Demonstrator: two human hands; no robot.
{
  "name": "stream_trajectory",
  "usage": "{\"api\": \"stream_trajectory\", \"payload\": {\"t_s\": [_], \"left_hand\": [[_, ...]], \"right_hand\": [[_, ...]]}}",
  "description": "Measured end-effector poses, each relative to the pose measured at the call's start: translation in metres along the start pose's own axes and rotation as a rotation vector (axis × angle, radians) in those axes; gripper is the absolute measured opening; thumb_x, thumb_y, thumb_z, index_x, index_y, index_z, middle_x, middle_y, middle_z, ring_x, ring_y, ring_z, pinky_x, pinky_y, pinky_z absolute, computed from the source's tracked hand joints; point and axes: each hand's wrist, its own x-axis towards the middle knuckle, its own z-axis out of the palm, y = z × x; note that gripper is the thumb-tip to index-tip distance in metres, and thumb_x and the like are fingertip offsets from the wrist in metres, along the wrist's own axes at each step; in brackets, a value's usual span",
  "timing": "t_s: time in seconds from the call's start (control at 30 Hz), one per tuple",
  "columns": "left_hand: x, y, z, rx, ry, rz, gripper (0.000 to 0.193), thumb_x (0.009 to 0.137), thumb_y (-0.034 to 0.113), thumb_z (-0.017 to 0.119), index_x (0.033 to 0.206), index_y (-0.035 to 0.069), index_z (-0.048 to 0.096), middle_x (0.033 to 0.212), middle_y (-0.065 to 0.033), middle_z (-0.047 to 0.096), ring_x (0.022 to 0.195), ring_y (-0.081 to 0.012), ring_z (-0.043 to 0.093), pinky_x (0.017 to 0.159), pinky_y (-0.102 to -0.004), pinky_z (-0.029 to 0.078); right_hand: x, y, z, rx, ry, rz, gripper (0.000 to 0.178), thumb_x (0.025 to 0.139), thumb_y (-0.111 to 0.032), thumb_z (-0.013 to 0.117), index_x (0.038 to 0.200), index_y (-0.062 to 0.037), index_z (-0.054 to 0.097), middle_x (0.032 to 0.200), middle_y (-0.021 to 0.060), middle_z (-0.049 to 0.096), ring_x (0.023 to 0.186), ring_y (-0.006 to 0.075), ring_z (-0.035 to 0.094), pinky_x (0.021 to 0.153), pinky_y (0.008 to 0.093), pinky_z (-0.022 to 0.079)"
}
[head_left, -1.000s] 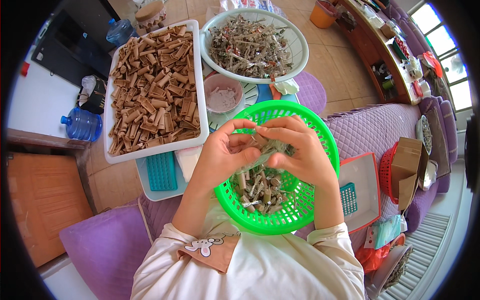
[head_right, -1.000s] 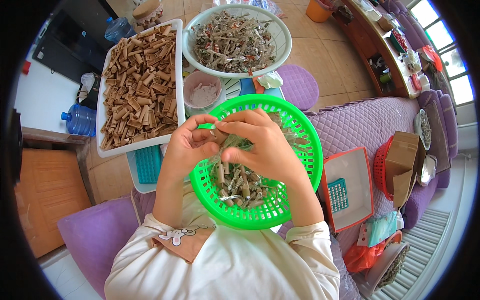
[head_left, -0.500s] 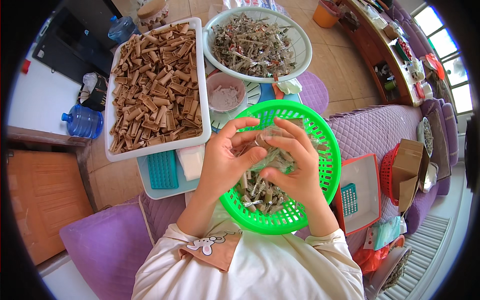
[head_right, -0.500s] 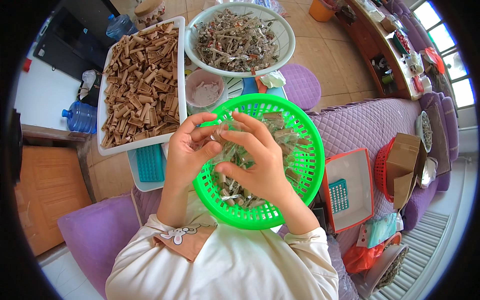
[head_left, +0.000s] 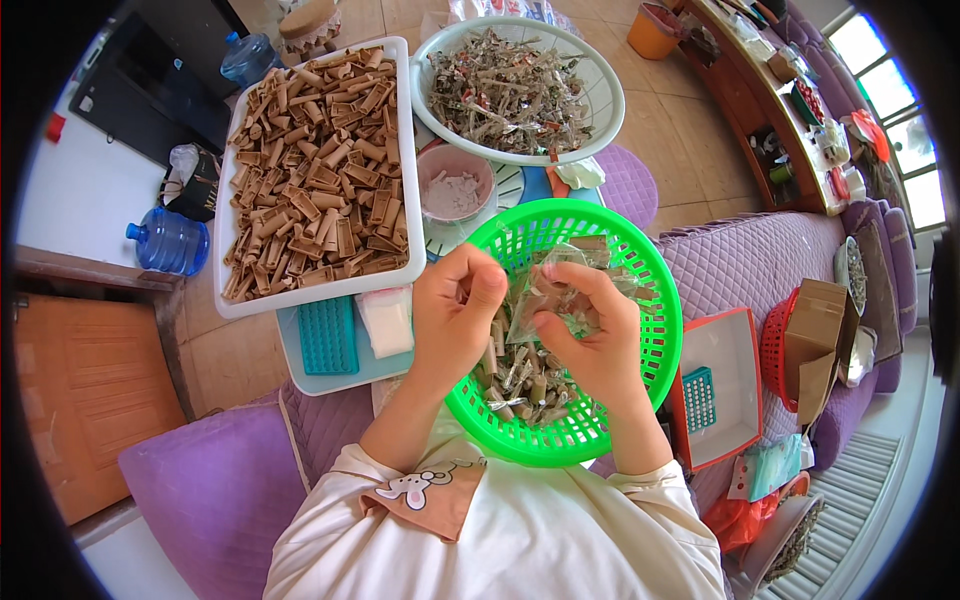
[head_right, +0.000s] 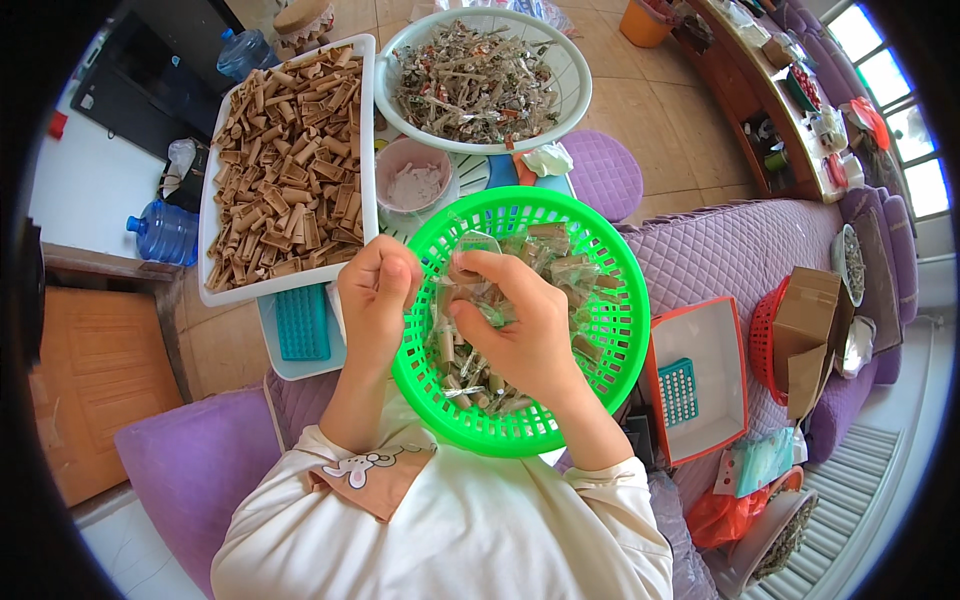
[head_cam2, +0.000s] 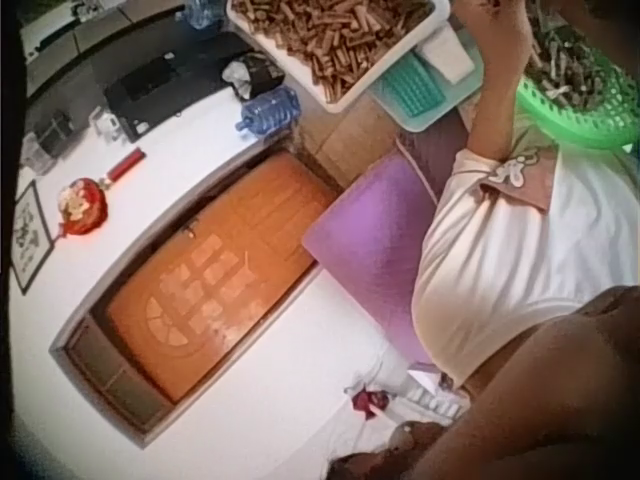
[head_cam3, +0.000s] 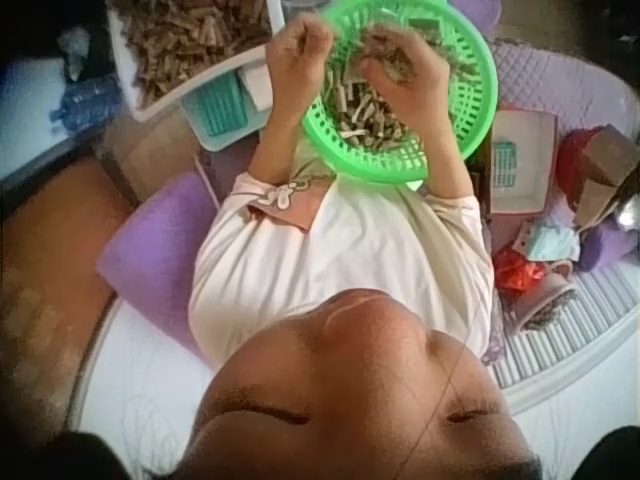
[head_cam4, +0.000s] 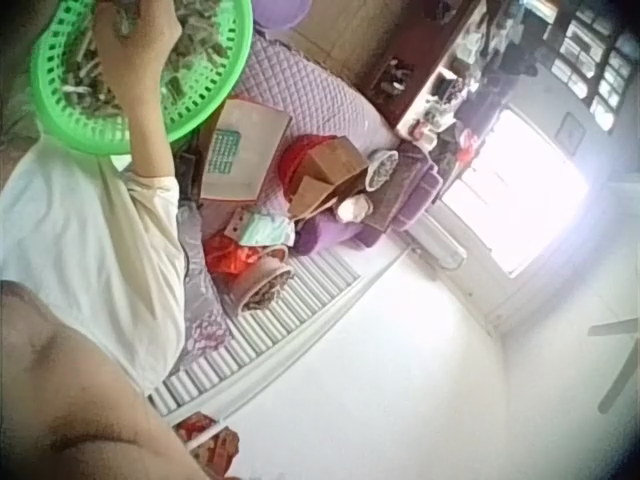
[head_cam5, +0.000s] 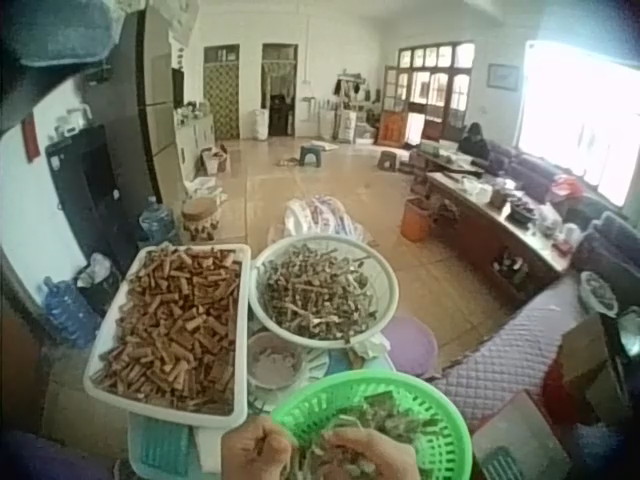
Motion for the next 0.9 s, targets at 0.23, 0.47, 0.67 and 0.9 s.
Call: {"api": "stream_trajectory", "payload": {"t_s": [0.23,0.47,0.67,0.9], "left_hand": [[0.008,0.011,0.002,0.498,-0.206,0.155,0.021,0.076,0.021,0.063,0.067,0.007,0.051,0.043,0.0026,0.035,0.037,-0.0052,0.031,0.038,-0.0209,0.025],[0.003,0.016,0.005,0.685,-0.032,0.237,0.007,0.075,0.011,0.059,0.072,0.005,0.056,0.061,-0.0045,0.055,0.045,-0.0145,0.049,0.044,-0.0251,0.037],[0.000,0.018,0.008,0.711,0.032,0.220,0.006,0.076,0.011,0.059,0.074,0.006,0.056,0.062,-0.0052,0.055,0.046,-0.0171,0.048,0.048,-0.0274,0.037],[-0.005,0.019,0.007,0.757,-0.047,0.162,0.008,0.079,0.012,0.058,0.079,0.004,0.055,0.067,-0.0088,0.057,0.052,-0.0220,0.052,0.049,-0.0283,0.040]], "right_hand": [[0.002,-0.006,-0.003,-0.252,-0.069,-0.200,0.032,0.067,0.003,0.061,0.097,-0.0026,0.054,0.087,0.0117,0.057,0.074,0.0266,0.060,0.061,0.0317,0.048],[0.000,-0.009,-0.003,-0.321,-0.143,-0.197,0.031,0.068,0.000,0.060,0.098,-0.0049,0.054,0.087,0.0113,0.056,0.072,0.0286,0.058,0.059,0.0351,0.049],[-0.002,-0.007,0.001,-0.345,-0.116,-0.233,0.028,0.070,-0.001,0.059,0.098,-0.0055,0.054,0.090,0.0108,0.056,0.072,0.0278,0.059,0.060,0.0350,0.049],[-0.011,0.014,0.002,-0.317,-0.315,-0.151,0.034,0.072,-0.002,0.060,0.105,-0.0044,0.051,0.089,0.0119,0.057,0.074,0.0274,0.060,0.063,0.0318,0.050]]}}
